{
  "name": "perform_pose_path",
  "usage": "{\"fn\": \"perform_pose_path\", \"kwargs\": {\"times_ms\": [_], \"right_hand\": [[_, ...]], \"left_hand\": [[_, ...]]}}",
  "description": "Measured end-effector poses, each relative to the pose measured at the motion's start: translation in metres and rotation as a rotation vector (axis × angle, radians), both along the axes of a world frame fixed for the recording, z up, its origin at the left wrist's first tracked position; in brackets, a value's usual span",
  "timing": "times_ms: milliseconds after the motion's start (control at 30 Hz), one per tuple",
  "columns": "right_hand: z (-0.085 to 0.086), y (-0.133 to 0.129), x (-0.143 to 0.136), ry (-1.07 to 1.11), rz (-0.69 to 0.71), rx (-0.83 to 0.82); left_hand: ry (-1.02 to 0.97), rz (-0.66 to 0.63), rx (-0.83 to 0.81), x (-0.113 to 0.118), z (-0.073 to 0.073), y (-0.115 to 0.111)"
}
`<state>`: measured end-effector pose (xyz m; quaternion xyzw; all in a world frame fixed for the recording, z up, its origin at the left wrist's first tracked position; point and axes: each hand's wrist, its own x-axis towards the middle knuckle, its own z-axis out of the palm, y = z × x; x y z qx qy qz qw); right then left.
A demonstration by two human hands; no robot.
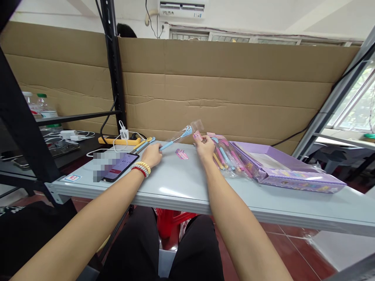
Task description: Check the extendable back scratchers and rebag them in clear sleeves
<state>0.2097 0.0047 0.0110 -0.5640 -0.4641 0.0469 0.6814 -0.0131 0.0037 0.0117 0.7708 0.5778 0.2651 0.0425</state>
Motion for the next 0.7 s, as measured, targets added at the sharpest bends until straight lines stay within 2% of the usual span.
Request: {"fn": "perform_pose_path", "kwargs": {"times_ms": [100,167,400,700], "right_hand": [[0.000,-0.003,-0.003,0.083,0.019,-0.019],[0.001,-0.007,-0.006,0.054,0.032,-0.044],[0.004,-0.013,-0.004,-0.207,-0.233,0.009],[0.004,-0.012,0.001,-0.174,-0.350,0.063]], "left_hand": [[-0.003,-0.005,0.004,0.000,0.000,0.000],[-0.003,-0.007,0.006,0.000,0.000,-0.001],[0.031,-0.034,0.035,0.000,-0.002,0.000],[0.052,-0.064,0.062,0.000,-0.004,0.001]]}}
